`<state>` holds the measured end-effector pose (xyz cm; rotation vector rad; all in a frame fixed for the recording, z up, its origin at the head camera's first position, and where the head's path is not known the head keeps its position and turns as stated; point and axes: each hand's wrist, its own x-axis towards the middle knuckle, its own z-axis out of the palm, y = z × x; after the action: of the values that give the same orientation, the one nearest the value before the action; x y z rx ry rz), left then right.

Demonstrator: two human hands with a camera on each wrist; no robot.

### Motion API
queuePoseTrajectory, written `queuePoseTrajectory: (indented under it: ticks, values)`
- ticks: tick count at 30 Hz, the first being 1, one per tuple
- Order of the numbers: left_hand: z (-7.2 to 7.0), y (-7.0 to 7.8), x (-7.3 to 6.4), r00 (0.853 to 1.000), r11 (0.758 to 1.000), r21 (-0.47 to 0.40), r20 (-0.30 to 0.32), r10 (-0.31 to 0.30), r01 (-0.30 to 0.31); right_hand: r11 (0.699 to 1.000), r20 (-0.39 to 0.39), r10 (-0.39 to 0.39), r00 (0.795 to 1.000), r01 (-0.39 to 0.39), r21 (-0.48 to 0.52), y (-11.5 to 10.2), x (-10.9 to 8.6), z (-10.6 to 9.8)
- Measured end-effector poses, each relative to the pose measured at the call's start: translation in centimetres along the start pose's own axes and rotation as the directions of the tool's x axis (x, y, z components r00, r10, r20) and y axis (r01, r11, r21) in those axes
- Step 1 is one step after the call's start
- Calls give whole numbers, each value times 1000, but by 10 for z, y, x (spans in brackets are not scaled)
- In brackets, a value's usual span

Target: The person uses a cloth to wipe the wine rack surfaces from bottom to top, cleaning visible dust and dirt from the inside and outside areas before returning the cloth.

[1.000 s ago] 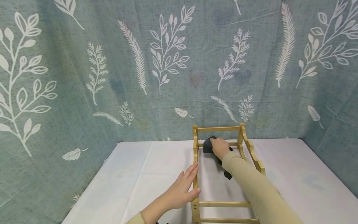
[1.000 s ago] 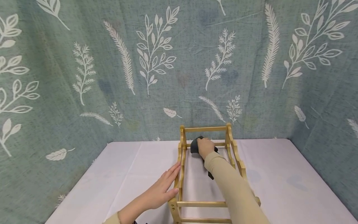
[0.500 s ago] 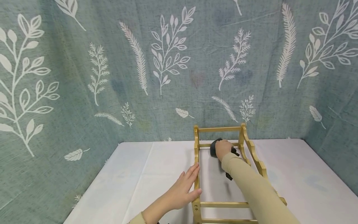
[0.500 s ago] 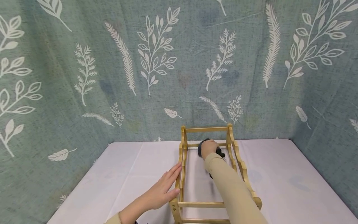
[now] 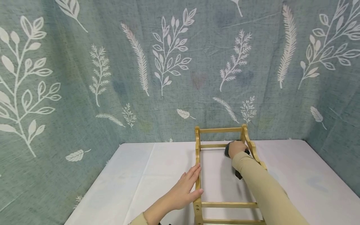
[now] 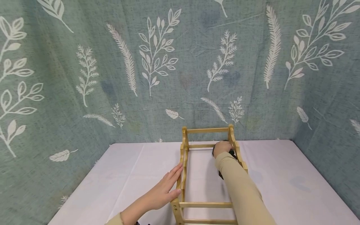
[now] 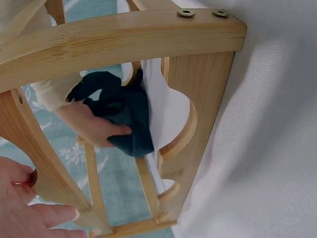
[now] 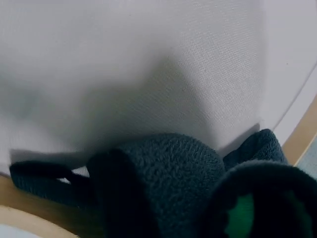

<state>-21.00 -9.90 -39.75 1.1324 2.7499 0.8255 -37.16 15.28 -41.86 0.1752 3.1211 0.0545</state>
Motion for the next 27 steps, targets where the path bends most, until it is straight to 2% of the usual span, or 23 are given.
queuePoseTrajectory:
  ticks: [4, 7, 9, 10, 12, 15, 17, 22, 24, 27]
  values:
    - [0, -2, -1, 1000, 1000, -2, -3, -2, 2, 998, -13, -38, 999, 39, 49, -6, 5, 1]
    - [-1, -3, 0, 1000, 1000, -3, -1, -4, 4, 991, -40, -113, 993, 115, 72, -16, 5, 0]
    - [-1, -3, 0, 1000, 1000, -12, 1, -1, 1, 978, -83, -189, 978, 195, 77, -23, 2, -2]
    - [-1, -3, 1, 1000, 1000, -16, 1, 3, -3, 967, -121, -235, 965, 245, 76, -27, 1, -3]
    - [0, -2, 1, 1000, 1000, -21, 1, 8, -8, 937, -220, -320, 921, 342, 69, -34, -1, -5]
    - [1, -2, 2, 1000, 1000, -21, -3, 15, -15, 888, -378, -410, 830, 458, 41, -43, -4, -8]
    - [2, -2, 3, 1000, 1000, -17, -6, 16, -16, 866, -441, -450, 776, 500, -3, -46, -5, -8]
    - [2, -3, 3, 1000, 1000, -21, -2, 6, -6, 827, -493, -544, 679, 532, -179, -46, -5, -5]
    - [2, -3, 3, 1000, 1000, -19, -2, 4, -4, 804, -517, -581, 628, 541, -247, -42, -4, -4]
    - [2, -2, 3, 1000, 1000, -13, -1, 4, -4, 770, -563, -624, 542, 550, -324, -36, -2, -5]
